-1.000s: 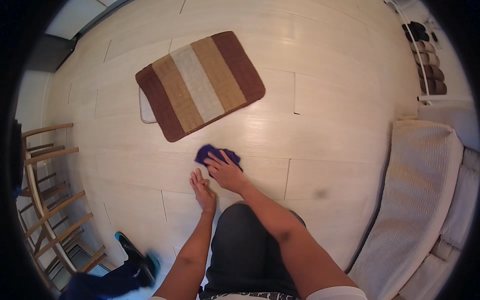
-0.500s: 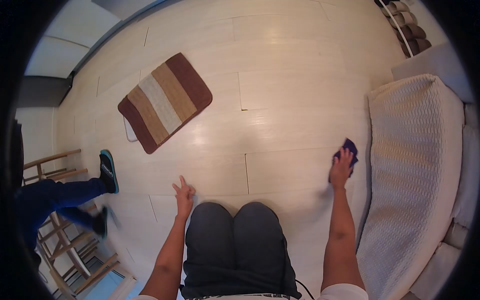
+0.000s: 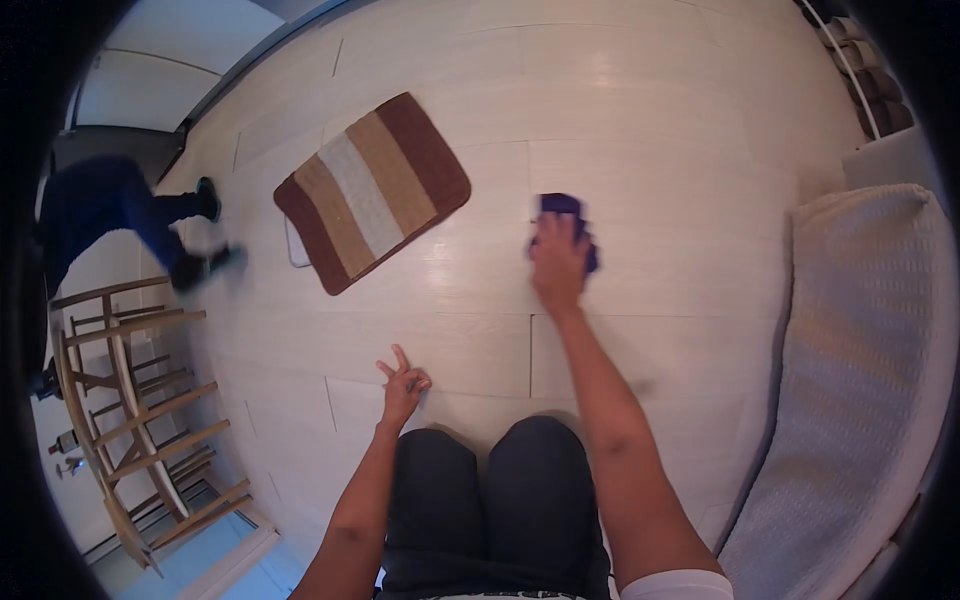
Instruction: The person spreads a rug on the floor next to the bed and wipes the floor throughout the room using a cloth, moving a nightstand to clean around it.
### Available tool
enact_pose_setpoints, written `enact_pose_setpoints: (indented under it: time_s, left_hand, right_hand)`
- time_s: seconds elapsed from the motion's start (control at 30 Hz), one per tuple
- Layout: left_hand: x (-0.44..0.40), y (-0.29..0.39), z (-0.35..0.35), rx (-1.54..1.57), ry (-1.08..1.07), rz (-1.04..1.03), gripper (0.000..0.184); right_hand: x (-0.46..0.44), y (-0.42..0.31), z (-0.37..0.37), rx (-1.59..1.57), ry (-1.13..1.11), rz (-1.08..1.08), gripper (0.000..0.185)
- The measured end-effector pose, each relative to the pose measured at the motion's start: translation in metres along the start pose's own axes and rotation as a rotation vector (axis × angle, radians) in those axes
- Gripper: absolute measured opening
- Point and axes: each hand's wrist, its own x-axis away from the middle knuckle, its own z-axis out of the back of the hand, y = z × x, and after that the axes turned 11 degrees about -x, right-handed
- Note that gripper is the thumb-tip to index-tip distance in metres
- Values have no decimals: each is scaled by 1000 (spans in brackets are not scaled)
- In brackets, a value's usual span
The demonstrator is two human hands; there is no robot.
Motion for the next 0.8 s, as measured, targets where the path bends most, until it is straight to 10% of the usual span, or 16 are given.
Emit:
enact_pose_setpoints:
  time_s: [0.3, 0.57, 0.67, 0.8]
  left_hand:
    - [-3, -1, 7, 86, -85, 86, 12]
    - [6, -2, 6, 158, -11, 103, 10]
    - [19, -52, -16, 580, 119, 60, 23]
    - [63, -136, -18, 913, 398, 135, 38]
  right_hand:
    - [92, -94, 8, -316, -639, 655, 42]
    - [225, 99, 127, -142, -34, -272, 58]
    - [231, 108, 71, 134, -16, -1224, 72]
    - [161, -24, 1, 184, -298, -973, 68]
